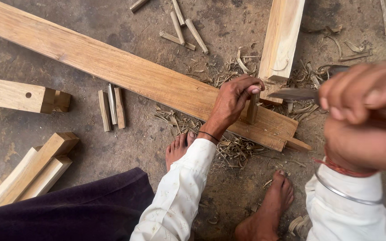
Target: The person works on the floor of a woodworking shop, holding a long wooden rail against a cross member and using a chisel to pare and shape a tenon at the end of the rail. They reposition the rail, tap and lever the chisel with a wooden mallet, and repeatedly trim the joint surfaces while bracing the work with their foot.
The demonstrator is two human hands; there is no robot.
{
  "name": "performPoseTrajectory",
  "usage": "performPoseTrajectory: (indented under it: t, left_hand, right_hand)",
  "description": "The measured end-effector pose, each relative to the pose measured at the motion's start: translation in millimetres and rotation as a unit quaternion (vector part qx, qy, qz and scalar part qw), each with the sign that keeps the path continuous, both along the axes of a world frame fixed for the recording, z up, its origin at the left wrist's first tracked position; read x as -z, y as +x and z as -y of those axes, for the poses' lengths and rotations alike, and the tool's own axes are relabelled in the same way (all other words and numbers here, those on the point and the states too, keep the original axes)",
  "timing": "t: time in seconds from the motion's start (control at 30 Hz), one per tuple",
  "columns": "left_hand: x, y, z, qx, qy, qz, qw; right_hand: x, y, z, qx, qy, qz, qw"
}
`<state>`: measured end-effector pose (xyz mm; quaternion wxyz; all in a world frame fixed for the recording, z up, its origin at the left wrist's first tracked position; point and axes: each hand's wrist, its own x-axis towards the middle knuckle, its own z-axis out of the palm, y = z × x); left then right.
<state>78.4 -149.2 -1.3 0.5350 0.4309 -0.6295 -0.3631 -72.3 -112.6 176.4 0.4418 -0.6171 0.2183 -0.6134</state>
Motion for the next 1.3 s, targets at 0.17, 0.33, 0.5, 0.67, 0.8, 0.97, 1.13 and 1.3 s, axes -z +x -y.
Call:
performPoseTrajectory:
  t: [0.17,0.33,0.5,0.67,0.8,0.97,1.13,1.3]
  left_hand:
    - [-1.5,-4.7,0.6,-0.010,0.102,-0.023,0.994]
    - [-3.5,2.4,-4.3,0.034,0.000,-0.017,0.999]
    - [-6.5,4.4,4.0,0.026,-0.005,-0.017,1.000]
    - [1.5,0.3,5.8,0.005,-0.012,-0.001,1.000]
    - [3.2,3.3,7.3,0.002,-0.001,-0.011,1.000]
    - [-4.7,-4.0,2.7,-0.003,-0.022,-0.015,1.000]
    - [0.5,-9.1,0.3,-0.008,-0.005,-0.022,1.000]
    - [2.2,-7.5,4.9,0.000,-0.020,-0.016,1.000]
  right_hand:
    - [41.2,-1.9,5.5,0.036,0.025,0.035,0.998]
    - [63.7,8.2,-5.7,0.067,0.056,0.008,0.996]
    - [23.6,18.4,-0.3,0.070,0.033,0.000,0.997]
    - [27.5,13.2,20.7,0.046,0.003,0.008,0.999]
    - [70.0,4.4,21.3,0.092,0.000,-0.018,0.996]
    - [46.5,3.4,14.9,0.055,0.066,0.017,0.996]
    - [6.3,-2.2,6.4,0.017,0.009,-0.021,1.000]
    - [69.0,-11.8,14.9,0.060,0.041,-0.015,0.997]
